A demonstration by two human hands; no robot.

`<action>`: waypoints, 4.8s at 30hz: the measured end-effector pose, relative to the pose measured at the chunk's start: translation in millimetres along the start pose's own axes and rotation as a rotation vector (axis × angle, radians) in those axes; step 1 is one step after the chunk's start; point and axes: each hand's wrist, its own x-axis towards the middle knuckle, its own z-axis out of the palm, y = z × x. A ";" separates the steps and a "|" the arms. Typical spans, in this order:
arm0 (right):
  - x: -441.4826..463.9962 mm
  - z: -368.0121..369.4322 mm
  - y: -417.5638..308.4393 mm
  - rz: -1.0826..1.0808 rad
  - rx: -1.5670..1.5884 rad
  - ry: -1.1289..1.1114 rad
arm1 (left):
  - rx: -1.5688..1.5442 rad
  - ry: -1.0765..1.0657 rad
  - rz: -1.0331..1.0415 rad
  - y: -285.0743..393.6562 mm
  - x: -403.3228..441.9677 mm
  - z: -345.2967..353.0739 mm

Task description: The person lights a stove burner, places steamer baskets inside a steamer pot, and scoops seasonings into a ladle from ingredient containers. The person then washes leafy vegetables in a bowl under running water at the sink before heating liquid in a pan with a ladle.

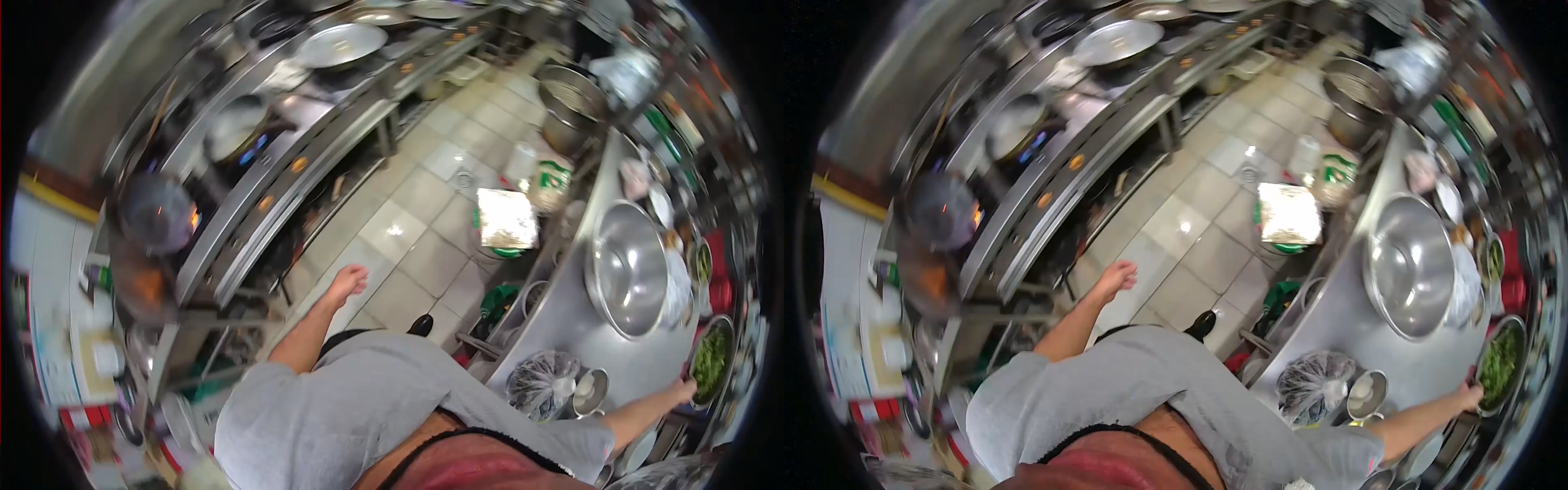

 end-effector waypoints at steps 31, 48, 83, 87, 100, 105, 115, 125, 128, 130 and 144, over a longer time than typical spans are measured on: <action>-1439.7 209.2 -77.7 0.632 -0.392 -2.858 | -1.125 0.922 0.894 -156.5 -453.8 -486.9; -1925.4 356.4 26.7 0.321 -0.450 -2.347 | -1.263 1.061 0.727 -203.9 -352.6 -759.8; -1904.1 268.9 73.1 -1.437 -0.278 -2.550 | -1.176 0.988 0.780 -181.4 -218.5 -932.6; -1927.7 252.1 98.6 -1.186 -0.280 -2.428 | -1.282 1.075 0.730 -173.4 -216.2 -921.0; -1945.2 271.6 29.6 -1.214 -0.708 -2.636 | -1.147 0.993 0.811 -182.5 -216.4 -906.3; -1948.8 274.9 67.2 -1.592 -0.411 -2.660 | -1.165 0.955 0.822 -181.7 -211.6 -911.3; -1932.8 323.0 76.3 -1.280 0.155 -2.836 | -1.256 1.035 0.831 -182.6 -224.0 -926.1; -1944.1 254.7 85.1 -1.140 -0.407 -2.343 | -1.253 1.090 0.857 -172.2 -192.9 -921.0; -1917.8 250.8 53.6 -1.123 -0.346 -2.768 | -1.216 1.102 0.822 -180.5 -209.1 -925.7; -1937.4 290.8 101.6 -0.415 -0.105 -3.014 | -1.226 1.097 0.831 -187.6 -221.3 -925.6; -1929.4 292.8 59.8 -1.492 -0.394 -2.711 | -1.071 1.034 0.792 -186.5 -212.3 -916.7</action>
